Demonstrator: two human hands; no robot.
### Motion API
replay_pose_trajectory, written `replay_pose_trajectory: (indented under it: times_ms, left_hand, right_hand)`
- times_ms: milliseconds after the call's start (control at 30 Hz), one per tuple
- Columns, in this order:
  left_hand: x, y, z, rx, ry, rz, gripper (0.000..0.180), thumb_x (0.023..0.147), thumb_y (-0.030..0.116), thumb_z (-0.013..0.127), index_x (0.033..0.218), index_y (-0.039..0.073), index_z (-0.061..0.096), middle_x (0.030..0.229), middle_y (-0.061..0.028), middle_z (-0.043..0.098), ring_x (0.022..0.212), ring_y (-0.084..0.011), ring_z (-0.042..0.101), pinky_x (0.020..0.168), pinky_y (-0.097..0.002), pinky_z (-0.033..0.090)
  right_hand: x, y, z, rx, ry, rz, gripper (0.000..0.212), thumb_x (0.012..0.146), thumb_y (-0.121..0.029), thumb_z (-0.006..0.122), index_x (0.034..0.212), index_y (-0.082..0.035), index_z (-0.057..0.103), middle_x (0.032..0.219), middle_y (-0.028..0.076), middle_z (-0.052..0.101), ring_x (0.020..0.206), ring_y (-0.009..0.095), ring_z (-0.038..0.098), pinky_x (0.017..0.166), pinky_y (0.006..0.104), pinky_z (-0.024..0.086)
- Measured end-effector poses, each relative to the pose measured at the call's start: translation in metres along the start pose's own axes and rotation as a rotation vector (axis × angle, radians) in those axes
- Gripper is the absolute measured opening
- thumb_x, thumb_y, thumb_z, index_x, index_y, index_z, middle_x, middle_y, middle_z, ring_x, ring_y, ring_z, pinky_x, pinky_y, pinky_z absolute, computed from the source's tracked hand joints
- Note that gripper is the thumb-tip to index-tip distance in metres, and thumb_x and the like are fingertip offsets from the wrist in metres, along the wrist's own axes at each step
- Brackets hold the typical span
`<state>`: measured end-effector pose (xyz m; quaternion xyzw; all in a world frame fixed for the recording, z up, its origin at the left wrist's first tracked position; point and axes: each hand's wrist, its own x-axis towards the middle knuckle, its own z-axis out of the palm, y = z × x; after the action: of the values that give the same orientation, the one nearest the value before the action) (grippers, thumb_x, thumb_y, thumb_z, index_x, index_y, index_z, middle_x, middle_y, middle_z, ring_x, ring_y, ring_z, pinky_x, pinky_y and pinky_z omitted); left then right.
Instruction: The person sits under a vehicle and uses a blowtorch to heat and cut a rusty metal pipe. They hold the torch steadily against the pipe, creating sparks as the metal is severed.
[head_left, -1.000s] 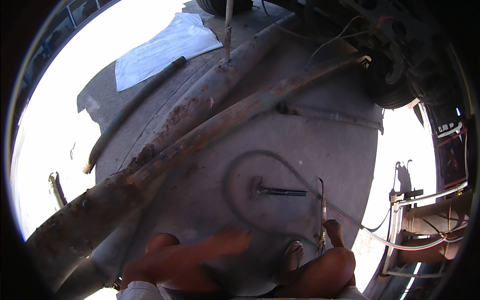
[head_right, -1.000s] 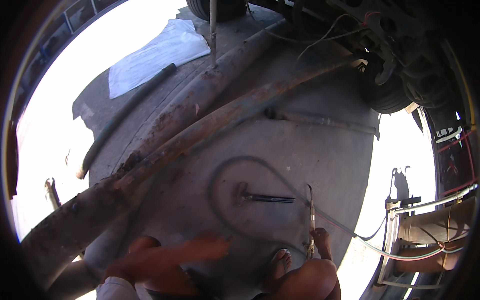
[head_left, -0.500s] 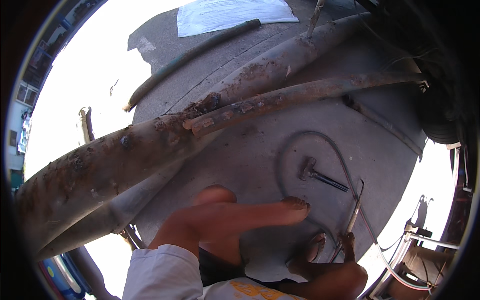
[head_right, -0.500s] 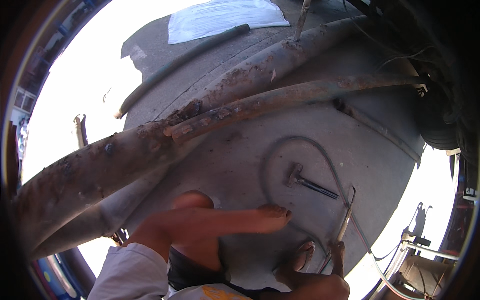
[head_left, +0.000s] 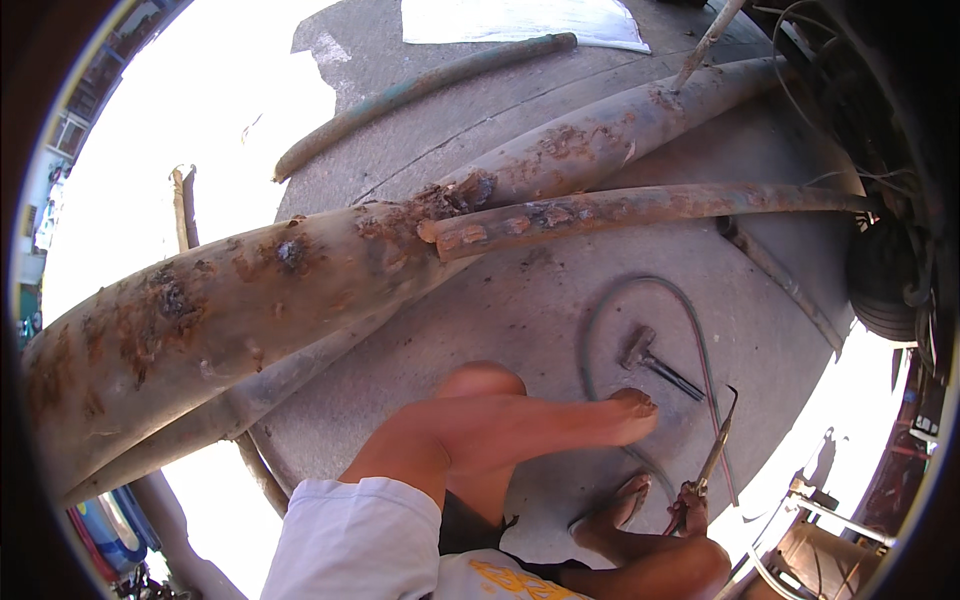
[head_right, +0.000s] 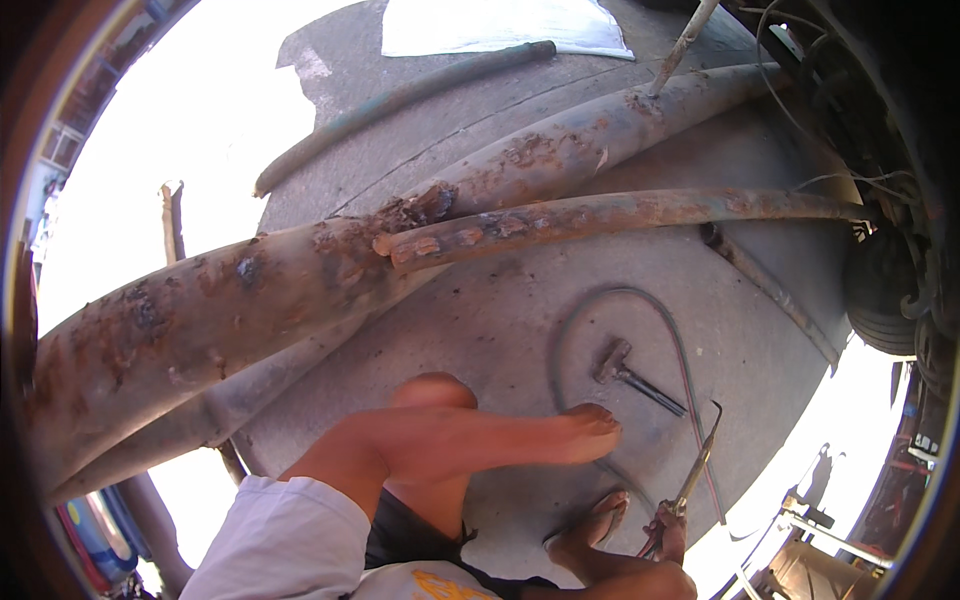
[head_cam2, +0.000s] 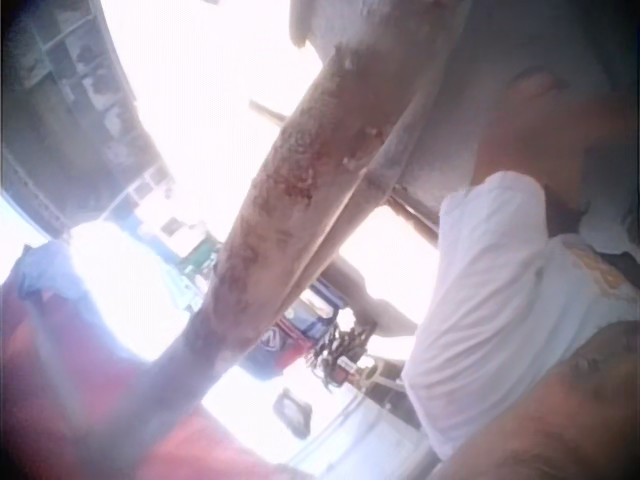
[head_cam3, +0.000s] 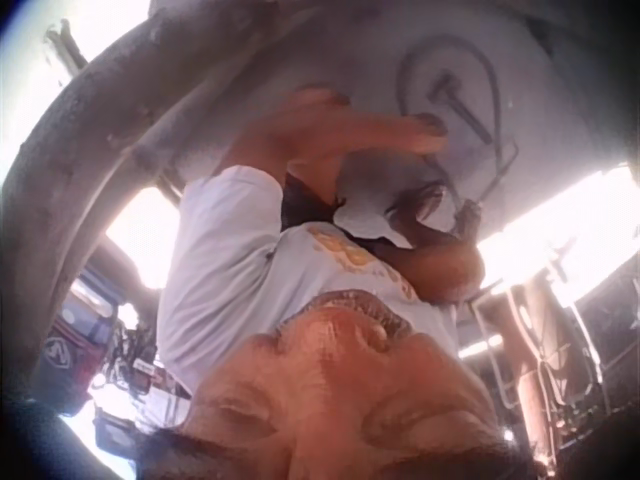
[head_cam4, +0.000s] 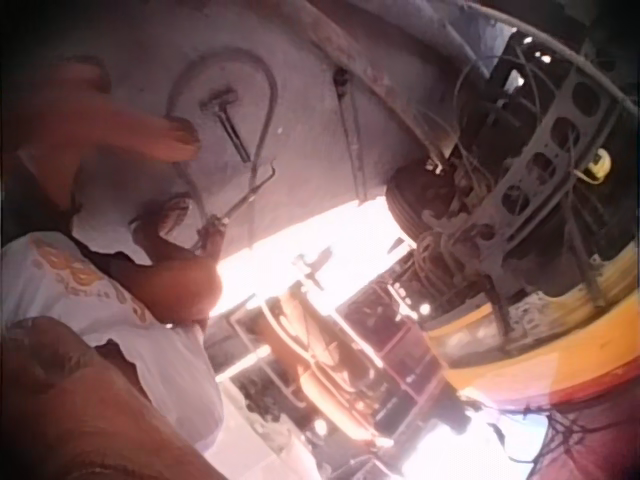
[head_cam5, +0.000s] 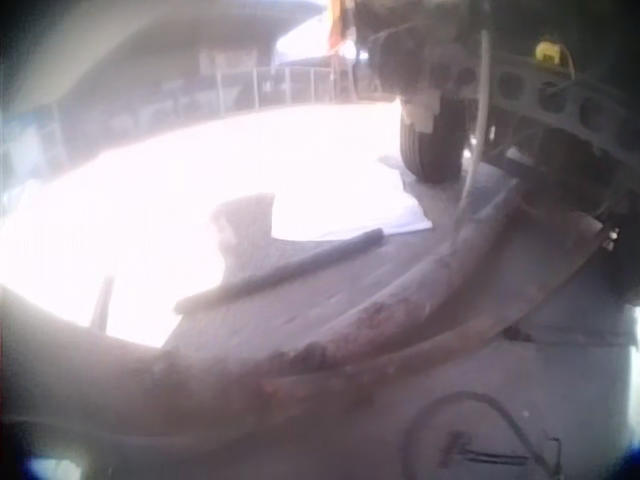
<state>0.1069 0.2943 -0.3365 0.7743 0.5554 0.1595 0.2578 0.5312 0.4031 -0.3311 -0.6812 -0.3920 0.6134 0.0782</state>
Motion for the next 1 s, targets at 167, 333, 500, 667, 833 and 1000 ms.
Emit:
replay_pose_trajectory:
  times_ms: [167,333,500,667,833,1000]
  left_hand:
    - [0.024,0.001,0.005,0.059,0.127,0.075,0.018,0.087,0.017,0.074,0.101,0.008,0.080,0.099,-0.0123,0.081,0.097,-0.0307,0.079,0.078,-0.0446,0.065]
    - [0.053,0.016,0.006,0.071,0.042,0.061,0.019,0.087,0.019,0.072,0.103,0.011,0.080,0.096,-0.0089,0.081,0.098,-0.0291,0.079,0.079,-0.0453,0.064]
    - [0.077,0.030,0.029,0.098,0.023,0.137,0.014,0.086,0.015,0.075,0.097,0.007,0.081,0.095,-0.0116,0.081,0.094,-0.0296,0.080,0.073,-0.0443,0.065]
    - [0.090,0.020,0.028,0.241,0.037,0.171,0.011,0.089,0.015,0.074,0.086,0.011,0.084,0.095,-0.0077,0.082,0.096,-0.0264,0.080,0.077,-0.0414,0.064]
    - [0.059,0.003,-0.035,0.170,0.039,-0.054,0.015,0.094,0.019,0.073,0.094,0.011,0.086,0.103,-0.0069,0.084,0.102,-0.0252,0.080,0.084,-0.0394,0.064]
    - [0.008,-0.002,-0.083,0.151,0.126,-0.309,0.013,0.091,0.015,0.073,0.092,0.005,0.082,0.095,-0.0141,0.082,0.092,-0.0323,0.081,0.075,-0.0440,0.065]
  right_hand:
    - [-0.064,-0.023,0.016,0.131,-0.032,-0.082,0.024,0.098,-0.021,0.079,0.115,-0.016,0.063,0.082,-0.001,0.061,0.062,0.013,0.060,0.059,0.0320,0.059]
    - [-0.125,-0.073,0.015,0.170,-0.003,-0.277,0.025,0.103,-0.025,0.076,0.121,-0.014,0.062,0.079,-0.004,0.055,0.054,0.005,0.046,0.043,0.0234,0.039]
    - [-0.180,-0.152,0.011,0.205,0.096,-0.513,0.034,0.107,-0.023,0.072,0.136,-0.011,0.059,0.080,-0.005,0.053,0.051,0.000,0.042,0.037,0.0179,0.037]
    - [-0.188,-0.223,0.051,0.326,-0.129,-0.720,0.037,0.113,-0.018,0.061,0.145,-0.003,0.050,0.085,-0.002,0.054,0.051,0.001,0.042,0.036,0.0181,0.039]
    - [-0.171,-0.226,0.142,0.416,-0.303,-0.945,0.017,0.112,-0.016,0.065,0.115,-0.002,0.056,0.080,0.001,0.055,0.047,0.002,0.044,0.033,0.0197,0.038]
    - [-0.164,-0.205,0.216,0.457,-0.441,-0.864,0.032,0.108,-0.020,0.073,0.127,-0.002,0.055,0.076,0.002,0.059,0.046,0.006,0.048,0.036,0.0206,0.040]
